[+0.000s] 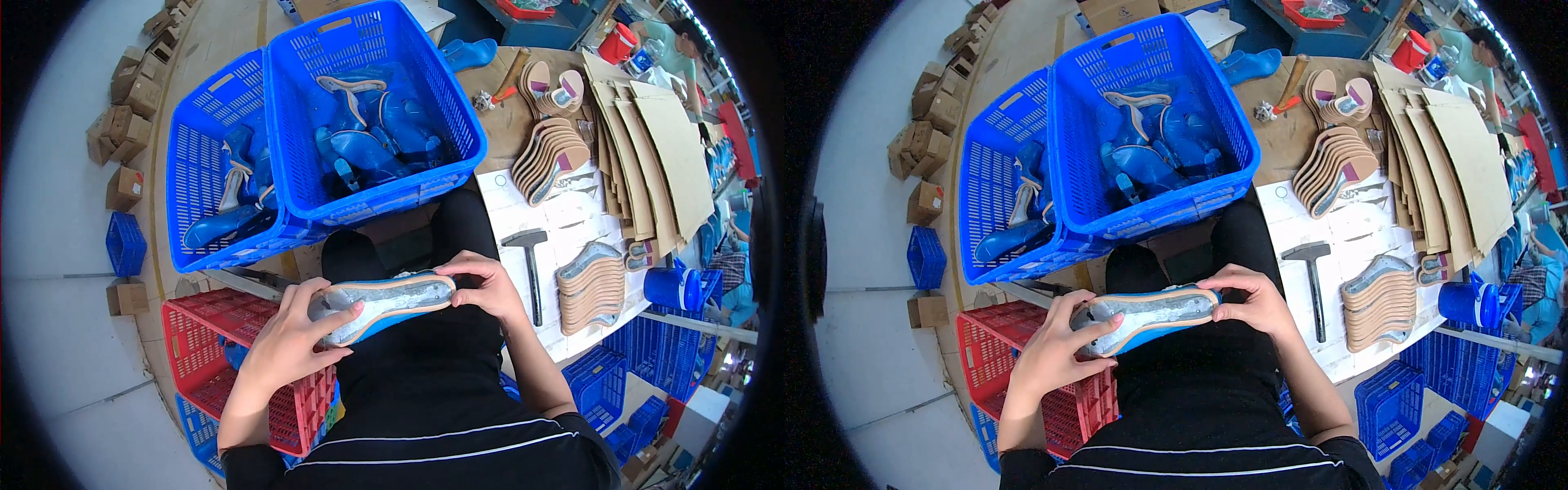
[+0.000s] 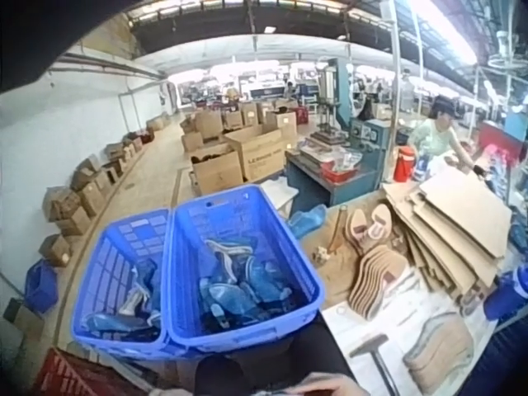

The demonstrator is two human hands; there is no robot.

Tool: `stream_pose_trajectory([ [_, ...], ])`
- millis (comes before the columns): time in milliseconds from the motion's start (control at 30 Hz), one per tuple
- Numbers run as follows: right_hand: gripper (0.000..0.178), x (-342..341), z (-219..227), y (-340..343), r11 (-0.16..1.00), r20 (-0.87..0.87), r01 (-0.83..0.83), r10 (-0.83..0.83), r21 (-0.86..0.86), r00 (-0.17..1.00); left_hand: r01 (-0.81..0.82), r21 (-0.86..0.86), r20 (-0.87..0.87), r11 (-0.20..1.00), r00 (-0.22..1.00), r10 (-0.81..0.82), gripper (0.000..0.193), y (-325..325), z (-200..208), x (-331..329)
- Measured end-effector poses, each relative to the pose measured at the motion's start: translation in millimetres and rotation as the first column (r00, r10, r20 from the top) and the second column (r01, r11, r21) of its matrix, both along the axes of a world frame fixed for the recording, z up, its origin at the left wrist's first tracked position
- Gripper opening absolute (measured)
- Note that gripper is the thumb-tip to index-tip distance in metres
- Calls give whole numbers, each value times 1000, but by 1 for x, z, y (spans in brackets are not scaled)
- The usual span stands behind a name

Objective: Hammering and shaping shoe soles onto shoe lasts for footwear assembly.

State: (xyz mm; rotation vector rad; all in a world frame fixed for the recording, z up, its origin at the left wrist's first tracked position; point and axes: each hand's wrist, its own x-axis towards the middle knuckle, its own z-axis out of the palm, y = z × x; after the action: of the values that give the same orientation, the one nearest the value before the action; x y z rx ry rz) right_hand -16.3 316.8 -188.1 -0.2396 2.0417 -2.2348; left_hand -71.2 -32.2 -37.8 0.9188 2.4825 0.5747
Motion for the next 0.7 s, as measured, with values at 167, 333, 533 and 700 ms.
stream_pose_trajectory([
  [167,53,2,-7,1,1000,-15,-6,6,10,1000,9,22,2,1000,1000,-9,67,-1,0,-1],
  [333,50,13,-34,-4,932,232,91,-8,-352,973,1,-9,5,1000,1000,-1,65,-1,0,-1],
  [533,44,8,-38,-2,914,265,78,33,-397,964,47,-27,-35,999,998,-48,64,1,1,-2],
  [700,43,3,-22,1,934,295,55,55,-352,954,49,-38,-44,998,998,-51,65,-1,-1,-1],
])
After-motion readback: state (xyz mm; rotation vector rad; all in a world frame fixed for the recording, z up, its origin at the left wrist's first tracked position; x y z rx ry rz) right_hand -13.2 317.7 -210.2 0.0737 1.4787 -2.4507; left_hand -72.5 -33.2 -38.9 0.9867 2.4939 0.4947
